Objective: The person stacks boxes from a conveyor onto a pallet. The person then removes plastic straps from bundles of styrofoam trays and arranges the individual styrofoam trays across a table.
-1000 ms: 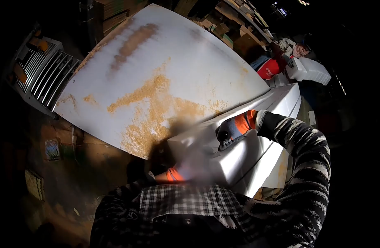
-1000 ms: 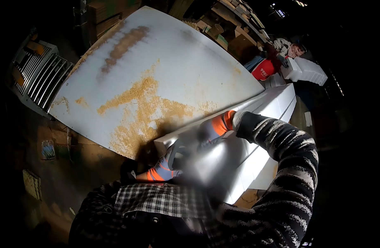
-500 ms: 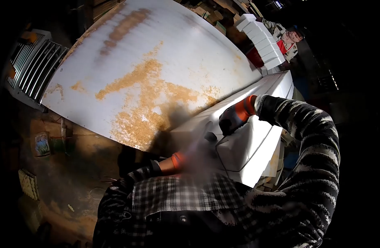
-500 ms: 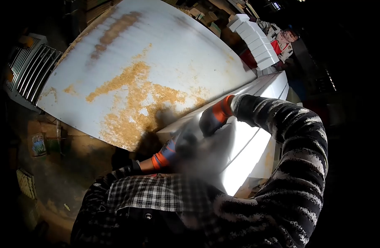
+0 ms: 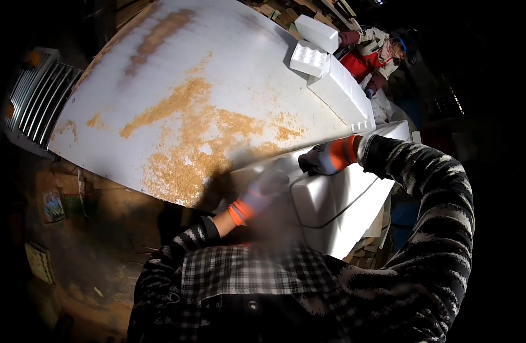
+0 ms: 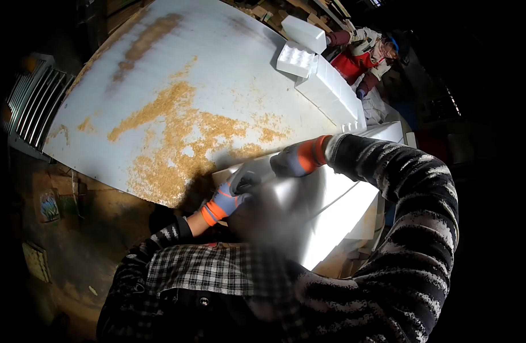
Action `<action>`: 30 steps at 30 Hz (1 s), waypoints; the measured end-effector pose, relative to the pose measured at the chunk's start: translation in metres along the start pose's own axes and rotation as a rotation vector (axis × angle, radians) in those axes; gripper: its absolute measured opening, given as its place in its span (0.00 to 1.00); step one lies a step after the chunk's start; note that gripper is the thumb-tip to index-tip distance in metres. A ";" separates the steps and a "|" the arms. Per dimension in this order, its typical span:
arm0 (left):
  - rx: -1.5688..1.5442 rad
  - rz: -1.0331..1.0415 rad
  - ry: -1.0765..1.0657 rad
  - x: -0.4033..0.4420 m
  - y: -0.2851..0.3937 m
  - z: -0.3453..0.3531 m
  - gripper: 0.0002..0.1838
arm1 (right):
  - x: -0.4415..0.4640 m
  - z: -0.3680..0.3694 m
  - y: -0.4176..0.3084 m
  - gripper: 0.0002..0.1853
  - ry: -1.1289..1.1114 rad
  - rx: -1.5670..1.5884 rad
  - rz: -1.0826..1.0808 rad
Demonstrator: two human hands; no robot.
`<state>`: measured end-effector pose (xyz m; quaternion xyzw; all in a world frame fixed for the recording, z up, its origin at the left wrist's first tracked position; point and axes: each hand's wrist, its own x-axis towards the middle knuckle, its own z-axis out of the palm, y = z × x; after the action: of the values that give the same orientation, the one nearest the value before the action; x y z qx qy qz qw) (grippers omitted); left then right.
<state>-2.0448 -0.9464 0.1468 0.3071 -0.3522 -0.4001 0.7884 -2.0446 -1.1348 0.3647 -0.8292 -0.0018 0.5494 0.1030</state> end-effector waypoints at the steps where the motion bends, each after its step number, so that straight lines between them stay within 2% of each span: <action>1: 0.031 -0.027 -0.019 -0.001 -0.001 -0.003 0.44 | -0.004 0.002 0.001 0.15 0.037 0.003 -0.045; 2: 0.060 -0.055 -0.038 -0.002 -0.001 -0.004 0.45 | -0.009 0.007 0.000 0.15 0.156 0.109 -0.034; 3: 0.188 0.031 -0.023 0.001 -0.002 -0.004 0.46 | -0.013 0.011 -0.002 0.16 0.274 0.215 -0.021; 5: 0.445 0.206 0.005 0.016 0.005 -0.004 0.48 | -0.014 0.008 -0.018 0.17 0.244 -0.011 0.188; 7: 0.440 0.153 -0.036 0.023 0.008 -0.011 0.49 | -0.011 0.016 -0.018 0.17 0.446 0.225 0.282; 8: 0.439 0.129 -0.062 0.027 0.009 -0.013 0.49 | -0.007 0.023 -0.009 0.18 0.533 0.235 0.288; 9: 0.276 0.064 -0.104 0.031 0.011 -0.011 0.49 | -0.004 0.024 -0.007 0.19 0.539 0.269 0.318; 11: -0.033 -0.102 -0.169 0.041 0.021 -0.005 0.50 | 0.014 0.027 0.013 0.22 0.528 0.208 0.202; 13: -0.327 -0.308 -0.176 0.049 0.031 0.001 0.51 | 0.033 0.024 0.011 0.17 0.535 0.274 0.288; 14: -0.286 -0.317 -0.164 0.053 0.034 0.000 0.49 | 0.035 0.019 0.007 0.19 0.607 0.171 0.276; 18: -0.133 -0.338 -0.112 0.046 0.028 -0.002 0.42 | 0.021 0.004 -0.019 0.24 0.638 0.201 0.286; 20: 0.271 -0.192 -0.214 0.044 0.017 -0.006 0.37 | 0.009 0.001 -0.038 0.26 0.619 0.188 0.319; 22: 0.642 -0.057 -0.270 0.037 0.008 -0.008 0.32 | 0.007 0.000 -0.045 0.28 0.471 0.160 0.277; 24: 0.477 -0.101 -0.159 0.028 -0.007 -0.008 0.21 | 0.006 0.003 -0.054 0.32 0.399 0.098 0.234; 26: 0.349 -0.329 -0.086 0.034 -0.018 -0.013 0.19 | -0.003 -0.001 -0.058 0.32 0.463 0.105 0.228; 29: 0.679 -0.320 -0.222 0.052 -0.024 -0.032 0.16 | -0.018 0.002 -0.066 0.28 0.634 0.114 0.235; 30: 0.657 -0.254 -0.206 0.062 -0.023 -0.032 0.16 | -0.020 0.007 -0.063 0.26 0.722 0.116 0.215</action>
<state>-2.0018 -1.0034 0.1303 0.5433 -0.4988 -0.3890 0.5520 -2.0522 -1.0742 0.3915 -0.9576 0.1528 0.2289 0.0856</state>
